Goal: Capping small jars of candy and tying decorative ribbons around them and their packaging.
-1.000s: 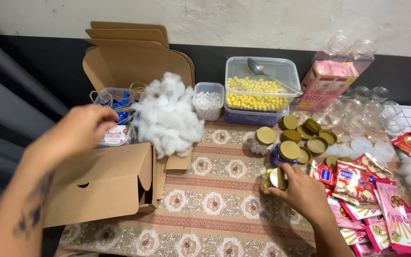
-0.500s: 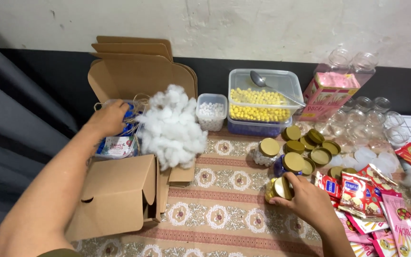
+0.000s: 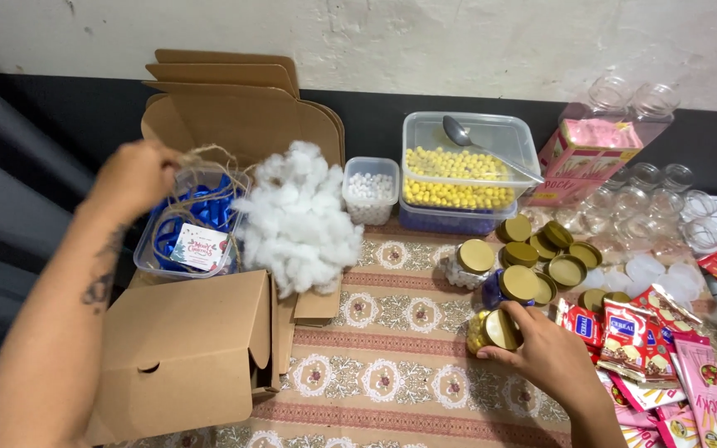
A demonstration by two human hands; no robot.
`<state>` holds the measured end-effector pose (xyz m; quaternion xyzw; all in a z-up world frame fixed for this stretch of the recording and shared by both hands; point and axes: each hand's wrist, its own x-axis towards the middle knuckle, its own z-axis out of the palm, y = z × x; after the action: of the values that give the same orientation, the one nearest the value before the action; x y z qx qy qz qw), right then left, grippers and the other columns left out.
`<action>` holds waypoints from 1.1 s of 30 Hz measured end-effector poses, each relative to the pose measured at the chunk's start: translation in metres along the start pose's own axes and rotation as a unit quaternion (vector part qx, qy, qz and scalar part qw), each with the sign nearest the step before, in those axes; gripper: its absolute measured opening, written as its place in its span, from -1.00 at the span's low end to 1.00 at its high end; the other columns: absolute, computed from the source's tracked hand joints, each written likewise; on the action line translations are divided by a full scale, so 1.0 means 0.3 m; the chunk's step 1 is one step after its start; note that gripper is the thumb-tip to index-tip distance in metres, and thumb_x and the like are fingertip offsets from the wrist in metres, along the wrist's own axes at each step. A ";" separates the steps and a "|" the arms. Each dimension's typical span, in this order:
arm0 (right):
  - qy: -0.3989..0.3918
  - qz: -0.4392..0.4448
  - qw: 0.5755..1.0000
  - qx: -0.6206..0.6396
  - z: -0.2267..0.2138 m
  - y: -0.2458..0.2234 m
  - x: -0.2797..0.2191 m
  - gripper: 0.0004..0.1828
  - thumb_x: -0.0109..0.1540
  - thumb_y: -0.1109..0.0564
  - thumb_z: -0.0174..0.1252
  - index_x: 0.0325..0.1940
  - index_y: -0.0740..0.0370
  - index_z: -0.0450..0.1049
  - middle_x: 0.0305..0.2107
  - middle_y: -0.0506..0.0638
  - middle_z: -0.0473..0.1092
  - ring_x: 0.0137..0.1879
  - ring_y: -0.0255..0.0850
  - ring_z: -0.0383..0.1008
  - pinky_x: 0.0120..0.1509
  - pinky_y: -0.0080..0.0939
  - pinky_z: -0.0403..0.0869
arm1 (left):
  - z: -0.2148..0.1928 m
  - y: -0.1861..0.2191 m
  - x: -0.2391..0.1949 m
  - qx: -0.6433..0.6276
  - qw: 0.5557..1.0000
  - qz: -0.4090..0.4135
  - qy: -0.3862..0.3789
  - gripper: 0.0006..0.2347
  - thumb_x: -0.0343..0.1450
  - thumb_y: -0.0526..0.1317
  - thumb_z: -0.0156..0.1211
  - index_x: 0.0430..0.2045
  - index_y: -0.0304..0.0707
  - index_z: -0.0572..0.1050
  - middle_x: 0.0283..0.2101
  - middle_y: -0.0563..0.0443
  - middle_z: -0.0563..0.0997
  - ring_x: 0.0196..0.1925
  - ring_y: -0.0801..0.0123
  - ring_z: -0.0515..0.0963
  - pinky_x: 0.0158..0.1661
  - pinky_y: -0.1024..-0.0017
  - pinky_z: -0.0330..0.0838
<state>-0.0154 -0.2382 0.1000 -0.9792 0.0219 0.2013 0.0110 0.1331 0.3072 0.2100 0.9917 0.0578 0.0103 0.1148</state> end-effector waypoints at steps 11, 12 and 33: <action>0.015 0.007 0.999 -0.039 -0.007 -0.007 -0.011 -0.04 0.05 -0.60 0.12 0.45 -0.35 0.07 0.03 -0.17 0.37 -0.09 -0.28 0.58 -0.20 -0.32 0.69 | -0.126 -0.129 0.008 -0.216 0.912 0.215 0.275 -0.76 0.53 -0.66 0.02 -0.12 -0.49 0.62 -0.14 -0.23 0.64 -0.22 0.21 0.66 -0.16 0.35 0.66; 0.024 0.007 0.999 -0.041 -0.005 -0.007 -0.011 -0.07 0.08 -0.57 0.12 0.47 -0.38 0.06 -0.01 -0.18 0.38 -0.17 -0.32 0.58 -0.26 -0.38 0.67 | -0.135 -0.138 0.014 -0.229 0.894 0.234 0.306 -0.80 0.61 -0.64 0.07 -0.09 -0.49 0.63 -0.14 -0.22 0.67 -0.18 0.24 0.69 -0.13 0.39 0.66; 0.248 -0.188 0.945 0.101 -0.096 -0.228 -0.077 -0.56 0.22 -0.21 0.12 0.14 -0.11 0.50 -0.03 -0.19 0.50 -0.42 -0.28 0.58 -0.28 -0.18 0.65 | -0.216 0.170 -0.253 -0.217 0.970 0.062 0.087 -0.79 0.49 -0.40 0.07 -0.14 -0.16 0.66 -0.28 0.01 0.71 -0.59 0.51 0.42 -0.56 0.46 0.36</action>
<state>-0.0220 -0.1700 0.1363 -0.9784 -0.1400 -0.0568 0.1413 0.0612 0.2637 0.2842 0.9399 0.0022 0.1164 0.3210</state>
